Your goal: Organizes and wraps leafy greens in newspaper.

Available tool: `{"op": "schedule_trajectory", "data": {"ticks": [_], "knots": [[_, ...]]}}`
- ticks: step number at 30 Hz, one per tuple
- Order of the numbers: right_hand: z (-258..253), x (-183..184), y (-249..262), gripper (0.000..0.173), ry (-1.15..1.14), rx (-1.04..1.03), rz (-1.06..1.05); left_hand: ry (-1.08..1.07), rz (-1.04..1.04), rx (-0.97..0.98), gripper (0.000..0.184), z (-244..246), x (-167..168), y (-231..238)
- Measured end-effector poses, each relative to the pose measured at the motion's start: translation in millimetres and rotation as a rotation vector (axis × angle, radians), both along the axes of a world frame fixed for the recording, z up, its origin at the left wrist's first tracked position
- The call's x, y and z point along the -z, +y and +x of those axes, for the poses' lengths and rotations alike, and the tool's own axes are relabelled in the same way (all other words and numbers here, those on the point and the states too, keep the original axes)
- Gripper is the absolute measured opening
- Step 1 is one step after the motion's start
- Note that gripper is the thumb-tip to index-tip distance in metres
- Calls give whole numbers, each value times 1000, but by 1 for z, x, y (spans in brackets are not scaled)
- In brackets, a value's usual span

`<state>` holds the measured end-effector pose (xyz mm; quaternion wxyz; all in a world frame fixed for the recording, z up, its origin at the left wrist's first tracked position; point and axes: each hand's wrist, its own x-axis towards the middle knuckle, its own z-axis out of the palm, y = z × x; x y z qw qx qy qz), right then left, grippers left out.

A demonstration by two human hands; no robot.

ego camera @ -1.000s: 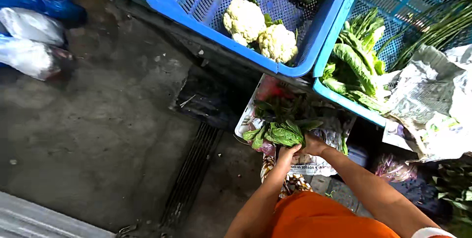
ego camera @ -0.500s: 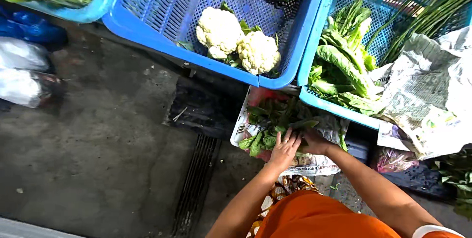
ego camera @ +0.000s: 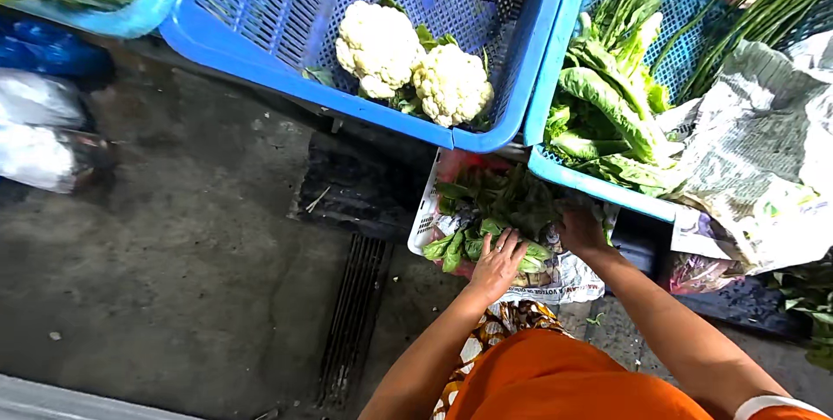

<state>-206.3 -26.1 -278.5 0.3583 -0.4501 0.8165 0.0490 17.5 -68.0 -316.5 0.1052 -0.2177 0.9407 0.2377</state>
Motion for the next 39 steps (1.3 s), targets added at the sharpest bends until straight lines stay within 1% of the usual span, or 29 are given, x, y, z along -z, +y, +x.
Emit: {"op": "schedule_trajectory", "data": {"ticks": [2, 5, 6, 8, 10, 11, 12, 14, 15, 17, 18, 19, 20, 21, 22, 23, 24, 25, 26, 27, 28, 29, 30, 31, 33, 35, 36, 37, 39], "knots": [[10, -6, 2, 42, -70, 5, -3, 51, -69, 2, 55, 2, 1, 5], [24, 17, 7, 45, -170, -105, -13, 98, -178, 41, 46, 1, -1, 8], [27, 27, 8, 44, -216, -148, -4, 81, -164, 64, 42, -2, -3, 6], [27, 32, 4, 44, -319, -180, 58, -5, -22, 101, 39, -10, -10, -3], [23, 35, 5, 43, -417, -128, 57, -123, 120, 120, 49, -17, -12, -14], [20, 36, 8, 43, -437, -91, 20, -164, 152, 130, 54, -20, -12, -19], [18, 35, 12, 43, -421, -56, -26, -187, 171, 142, 58, -22, -12, -23], [24, 24, 26, 40, -281, -27, -159, -208, 189, 167, 65, -26, -11, -29], [32, 17, 36, 37, -218, -36, -240, -214, 196, 175, 69, -26, -9, -31], [54, 7, 61, 33, -235, -137, -328, -204, 212, 187, 73, -27, -5, -35], [67, 8, 74, 35, -276, -220, -369, -192, 208, 196, 70, -28, -3, -37], [80, 11, 84, 46, -312, -295, -382, -181, 200, 211, 65, -29, -1, -38], [94, 14, 91, 63, -331, -354, -360, -187, 190, 232, 59, -32, 1, -40], [105, 18, 94, 78, -326, -392, -326, -204, 183, 254, 59, -36, 1, -42], [112, 23, 94, 84, -306, -420, -281, -221, 175, 271, 61, -40, 0, -44], [117, 26, 91, 80, -294, -430, -232, -242, 175, 280, 63, -44, -1, -45], [118, 29, 87, 66, -282, -433, -211, -260, 185, 281, 64, -47, -2, -47], [117, 33, 84, 47, -254, -417, -266, -273, 204, 276, 64, -49, -4, -50], [114, 35, 83, 31, -215, -388, -366, -276, 223, 265, 61, -50, -6, -53], [111, 37, 81, 21, -163, -350, -485, -274, 245, 246, 55, -51, -6, -57], [106, 39, 80, 16, -112, -300, -584, -274, 268, 223, 49, -52, -7, -60], [101, 39, 77, 16, -83, -244, -626, -279, 287, 194, 43, -54, -8, -63], [95, 37, 74, 18, -66, -181, -622, -280, 308, 159, 39, -55, -8, -65], [89, 35, 69, 22, -72, -113, -571, -278, 345, 117, 38, -57, -7, -68], [77, 33, 58, 33, -104, 8, -447, -266, 438, 50, 46, -62, -5, -71], [67, 41, 51, 42, -129, 69, -396, -267, 536, 9, 55, -64, -6, -74], [63, 47, 51, 42, -139, 82, -415, -281, 559, 7, 60, -64, -6, -74], [58, 52, 50, 39, -161, 96, -439, -297, 555, 19, 67, -64, -5, -74], [46, 57, 45, 38, -238, 140, -408, -338, 485, 87, 91, -64, -5, -72]]}}
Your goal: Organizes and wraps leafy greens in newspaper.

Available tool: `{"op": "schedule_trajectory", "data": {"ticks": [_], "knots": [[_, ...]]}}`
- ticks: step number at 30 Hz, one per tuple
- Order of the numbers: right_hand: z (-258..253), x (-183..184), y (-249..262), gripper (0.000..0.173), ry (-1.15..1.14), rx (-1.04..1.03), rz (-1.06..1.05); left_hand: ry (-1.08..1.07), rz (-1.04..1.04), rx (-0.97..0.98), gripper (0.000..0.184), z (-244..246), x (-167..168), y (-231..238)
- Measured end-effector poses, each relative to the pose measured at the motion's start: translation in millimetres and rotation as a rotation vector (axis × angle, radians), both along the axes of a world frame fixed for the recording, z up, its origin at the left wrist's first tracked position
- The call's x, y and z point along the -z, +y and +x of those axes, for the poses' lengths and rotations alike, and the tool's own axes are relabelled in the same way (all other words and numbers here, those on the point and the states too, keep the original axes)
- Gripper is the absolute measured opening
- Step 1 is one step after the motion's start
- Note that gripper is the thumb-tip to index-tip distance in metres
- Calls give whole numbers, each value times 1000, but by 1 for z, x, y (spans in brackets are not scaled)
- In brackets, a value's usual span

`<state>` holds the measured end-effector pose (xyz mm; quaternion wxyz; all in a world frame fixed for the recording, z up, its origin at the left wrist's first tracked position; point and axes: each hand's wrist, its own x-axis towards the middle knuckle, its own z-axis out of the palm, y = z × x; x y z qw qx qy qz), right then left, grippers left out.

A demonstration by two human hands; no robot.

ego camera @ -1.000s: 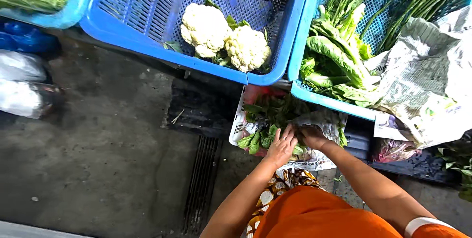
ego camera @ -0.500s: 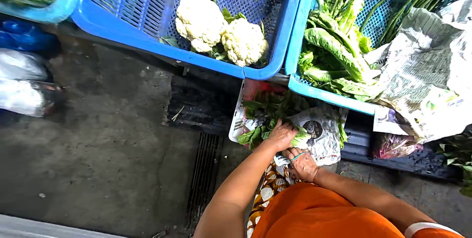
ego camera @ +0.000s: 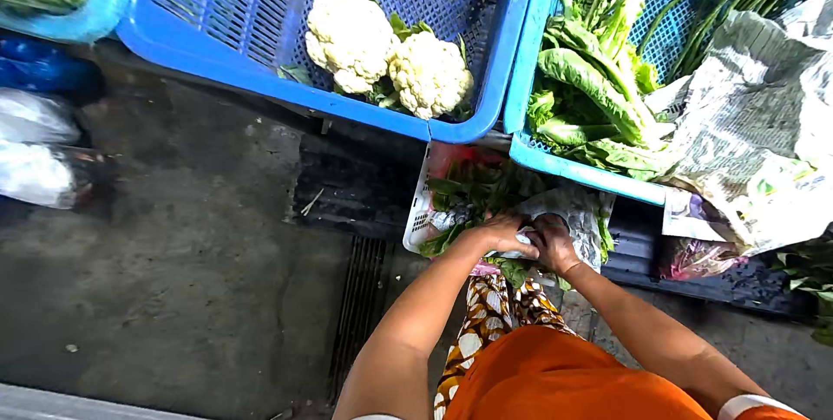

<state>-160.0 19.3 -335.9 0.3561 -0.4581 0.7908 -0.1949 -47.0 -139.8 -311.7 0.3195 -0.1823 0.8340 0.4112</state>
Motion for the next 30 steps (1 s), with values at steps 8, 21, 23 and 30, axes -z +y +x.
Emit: {"op": "schedule_trajectory", "data": {"ticks": [8, 21, 23, 30], "knots": [[8, -29, 4, 34, 227, 78, -104, -15, -164, 142, 49, -10, 6, 3], [37, 15, 21, 72, 336, -335, -237, -188, 10, -34, 47, -30, 7, -21], [34, 18, 18, 79, 314, -341, -175, -153, 104, -129, 54, -29, 7, -28], [9, 4, -8, 75, 171, -363, 146, 153, -239, -43, 45, -3, -4, -10]]}}
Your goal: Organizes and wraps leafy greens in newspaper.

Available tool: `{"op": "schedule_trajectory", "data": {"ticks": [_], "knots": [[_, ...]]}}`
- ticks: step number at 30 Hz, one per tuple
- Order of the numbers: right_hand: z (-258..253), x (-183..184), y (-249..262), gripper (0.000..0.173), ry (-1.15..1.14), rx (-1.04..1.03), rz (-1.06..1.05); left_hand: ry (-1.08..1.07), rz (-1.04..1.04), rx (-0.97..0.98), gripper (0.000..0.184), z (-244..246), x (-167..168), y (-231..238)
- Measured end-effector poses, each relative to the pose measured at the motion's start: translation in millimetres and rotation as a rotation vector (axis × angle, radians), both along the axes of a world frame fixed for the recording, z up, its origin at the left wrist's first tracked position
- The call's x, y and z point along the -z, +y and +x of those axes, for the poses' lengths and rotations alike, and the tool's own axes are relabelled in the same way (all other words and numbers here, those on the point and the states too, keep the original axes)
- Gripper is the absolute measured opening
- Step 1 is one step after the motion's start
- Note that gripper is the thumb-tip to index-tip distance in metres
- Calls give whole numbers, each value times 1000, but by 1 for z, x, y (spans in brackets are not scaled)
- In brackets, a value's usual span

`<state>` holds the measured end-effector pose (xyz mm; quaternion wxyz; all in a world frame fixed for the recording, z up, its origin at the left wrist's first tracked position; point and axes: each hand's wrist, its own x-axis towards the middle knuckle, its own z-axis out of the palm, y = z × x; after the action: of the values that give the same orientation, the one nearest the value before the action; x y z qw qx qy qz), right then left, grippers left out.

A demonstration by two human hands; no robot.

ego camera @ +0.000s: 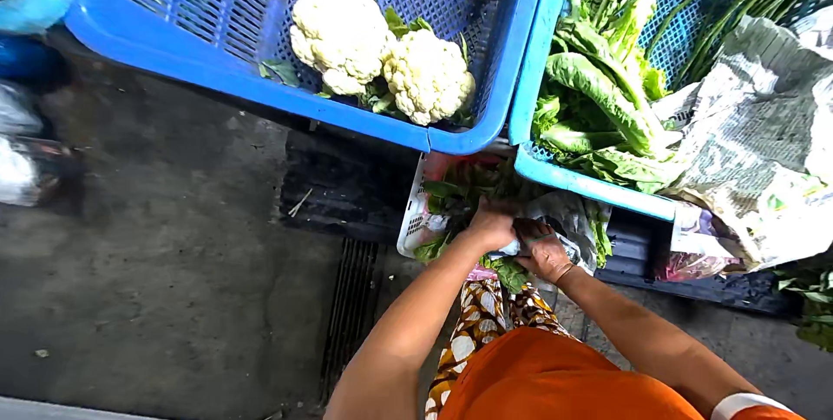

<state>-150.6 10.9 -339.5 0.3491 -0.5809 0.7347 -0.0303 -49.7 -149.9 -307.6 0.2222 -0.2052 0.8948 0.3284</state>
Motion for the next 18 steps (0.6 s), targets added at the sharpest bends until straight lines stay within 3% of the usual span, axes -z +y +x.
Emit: {"op": "schedule_trajectory", "data": {"ticks": [2, 6, 8, 11, 13, 16, 18], "knots": [[-5, 6, -1, 65, -28, 17, -29, 90, -75, 125, 46, 7, -13, 17], [-11, 8, 2, 68, -54, 52, -19, 31, -49, 192, 109, 13, 0, 46], [-11, 1, 13, 73, -26, 141, 10, 12, -95, 194, 116, 12, 11, 52], [-3, -7, 67, 75, 91, 481, -239, 29, -177, 192, 101, 11, 22, 54], [-2, -16, 106, 78, 106, 703, -296, 115, -221, 176, 80, 15, 27, 52], [-3, -23, 135, 75, -142, 1156, -104, 212, -284, 161, 58, 24, 36, 52], [-10, -17, 135, 53, -435, 1487, -2, 246, -296, 151, 55, 27, 40, 53]]}}
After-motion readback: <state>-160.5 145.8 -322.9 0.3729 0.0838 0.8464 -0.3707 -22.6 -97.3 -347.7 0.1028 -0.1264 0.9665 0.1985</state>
